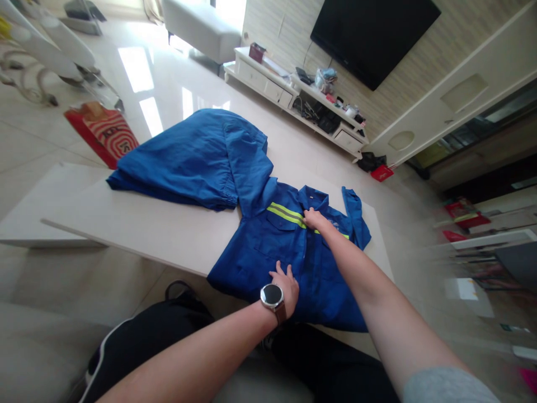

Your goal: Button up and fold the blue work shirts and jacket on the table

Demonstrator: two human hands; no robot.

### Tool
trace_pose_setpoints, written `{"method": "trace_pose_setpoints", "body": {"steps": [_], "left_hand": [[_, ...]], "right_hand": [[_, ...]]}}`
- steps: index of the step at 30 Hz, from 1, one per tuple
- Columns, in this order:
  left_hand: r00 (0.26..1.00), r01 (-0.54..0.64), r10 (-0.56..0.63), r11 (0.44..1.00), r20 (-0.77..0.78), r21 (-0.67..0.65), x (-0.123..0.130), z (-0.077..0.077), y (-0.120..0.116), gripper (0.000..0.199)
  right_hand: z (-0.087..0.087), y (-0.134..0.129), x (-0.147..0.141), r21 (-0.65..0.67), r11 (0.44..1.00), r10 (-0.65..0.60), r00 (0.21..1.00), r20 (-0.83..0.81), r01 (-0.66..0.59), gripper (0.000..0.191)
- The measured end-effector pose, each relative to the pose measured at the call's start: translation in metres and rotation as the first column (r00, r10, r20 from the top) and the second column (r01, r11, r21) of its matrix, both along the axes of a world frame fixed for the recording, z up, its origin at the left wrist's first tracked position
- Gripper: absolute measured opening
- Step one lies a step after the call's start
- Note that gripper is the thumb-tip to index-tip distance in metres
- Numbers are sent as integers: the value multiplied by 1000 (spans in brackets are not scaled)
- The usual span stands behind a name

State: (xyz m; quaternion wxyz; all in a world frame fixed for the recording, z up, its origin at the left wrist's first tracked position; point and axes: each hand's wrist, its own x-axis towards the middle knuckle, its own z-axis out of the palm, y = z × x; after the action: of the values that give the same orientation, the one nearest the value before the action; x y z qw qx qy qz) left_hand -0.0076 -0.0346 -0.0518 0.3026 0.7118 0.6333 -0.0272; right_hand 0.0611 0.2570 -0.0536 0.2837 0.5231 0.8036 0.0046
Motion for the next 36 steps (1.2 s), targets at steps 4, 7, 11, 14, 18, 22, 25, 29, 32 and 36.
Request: {"method": "trace_pose_setpoints", "body": {"steps": [4,7,11,14,18,22,25,29,32,36], "left_hand": [[999,-43,43,999,25,7,2,-3,0,60],[998,-53,53,999,22,9,3,-3,-1,60],[999,-38,38,999,20,14,2,-3,-2,60],[998,-56,55,998,33,32,2,-3,-2,60],[997,-66,64,997,42,48,1,-4,-3,60],[998,-43,41,998,41,50,-1,-3,-4,58],[998,-39,37,999,56,34,-3,1,-4,57],[999,-20,20,1000,37,10,-6,6,-1,54],[999,52,-52,998,8,40,-11,8,-1,52],[995,95,-97,988,17,124,-21,3,-3,56]], "right_hand": [[-3,-2,-3,16,1000,-4,1000,-7,4,39],[-4,-5,-3,37,999,-9,999,-35,11,37],[-1,-10,5,78,996,-32,994,-103,41,39],[2,-18,13,131,987,-73,982,-173,96,46],[12,-32,27,172,969,-135,964,-228,177,43],[39,-31,49,262,920,-196,922,-334,290,38],[64,-20,66,324,853,-229,851,-473,410,32],[85,-12,67,317,788,-256,749,-612,528,24],[88,-12,58,335,783,-219,735,-642,525,25],[91,-14,63,349,785,-219,756,-617,512,26]]}}
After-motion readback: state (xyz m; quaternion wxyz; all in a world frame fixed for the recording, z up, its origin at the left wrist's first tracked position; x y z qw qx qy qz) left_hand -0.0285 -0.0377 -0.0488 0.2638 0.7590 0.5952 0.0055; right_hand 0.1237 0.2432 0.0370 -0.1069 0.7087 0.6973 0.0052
